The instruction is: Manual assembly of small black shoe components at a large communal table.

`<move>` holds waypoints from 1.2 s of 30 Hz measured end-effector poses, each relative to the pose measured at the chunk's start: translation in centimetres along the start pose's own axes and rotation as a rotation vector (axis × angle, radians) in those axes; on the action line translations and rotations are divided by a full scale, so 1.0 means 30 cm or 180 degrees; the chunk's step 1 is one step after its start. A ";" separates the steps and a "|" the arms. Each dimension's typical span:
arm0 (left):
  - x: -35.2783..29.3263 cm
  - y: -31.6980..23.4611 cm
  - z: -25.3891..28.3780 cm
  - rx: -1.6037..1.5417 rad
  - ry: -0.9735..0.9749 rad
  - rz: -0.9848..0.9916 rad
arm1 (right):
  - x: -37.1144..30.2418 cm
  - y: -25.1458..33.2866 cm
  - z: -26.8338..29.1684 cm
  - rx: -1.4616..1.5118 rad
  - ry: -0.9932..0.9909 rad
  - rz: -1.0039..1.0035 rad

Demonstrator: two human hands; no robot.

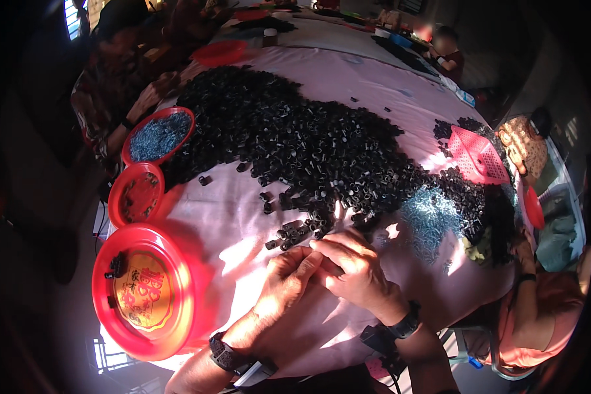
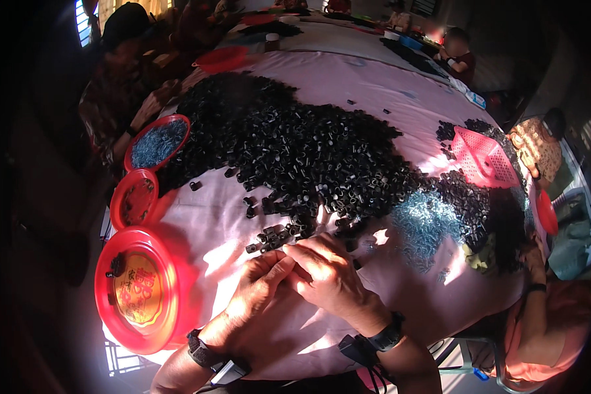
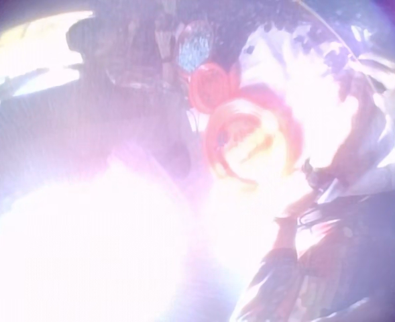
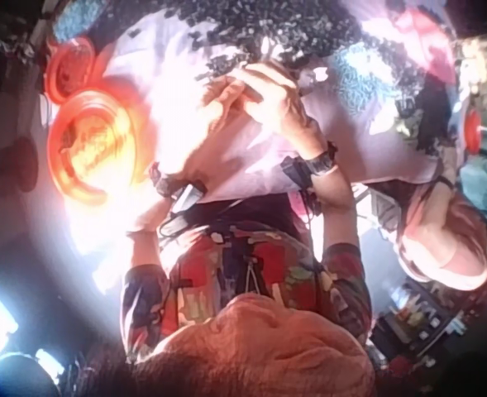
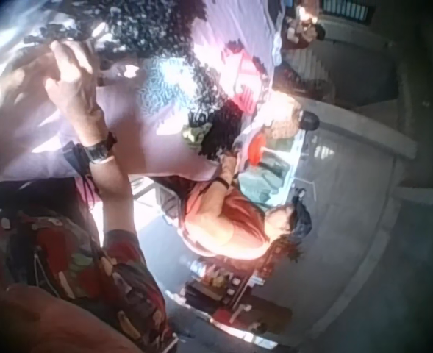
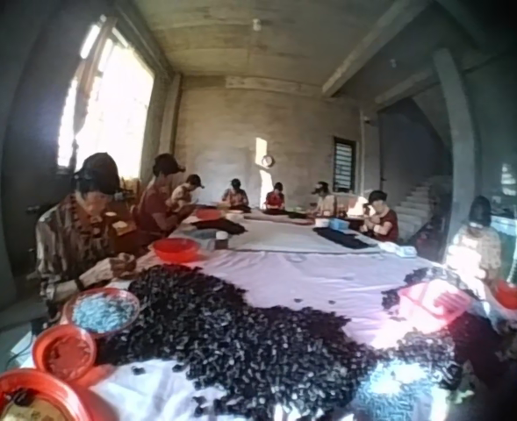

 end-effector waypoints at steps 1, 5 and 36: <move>0.001 -0.003 -0.002 -0.0005 -0.0010 0.0001 | 0.001 0.001 -0.001 0.0007 0.0008 0.0003; 0.006 0.005 0.002 -0.0544 0.0101 -0.0132 | 0.004 0.020 0.010 0.0022 0.0073 -0.0104; -0.030 -0.045 -0.005 -0.1105 0.0354 0.0572 | -0.021 -0.042 -0.023 -0.0153 0.0515 0.0105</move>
Point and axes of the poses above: each hand's wrist, its own x-axis towards the middle knuckle, its own z-axis out of the back of the hand, y = z × x, the point moved 1 cm from there along x, towards the middle knuckle, and after that the axes turned 11 degrees about y, right-handed, at the moved point
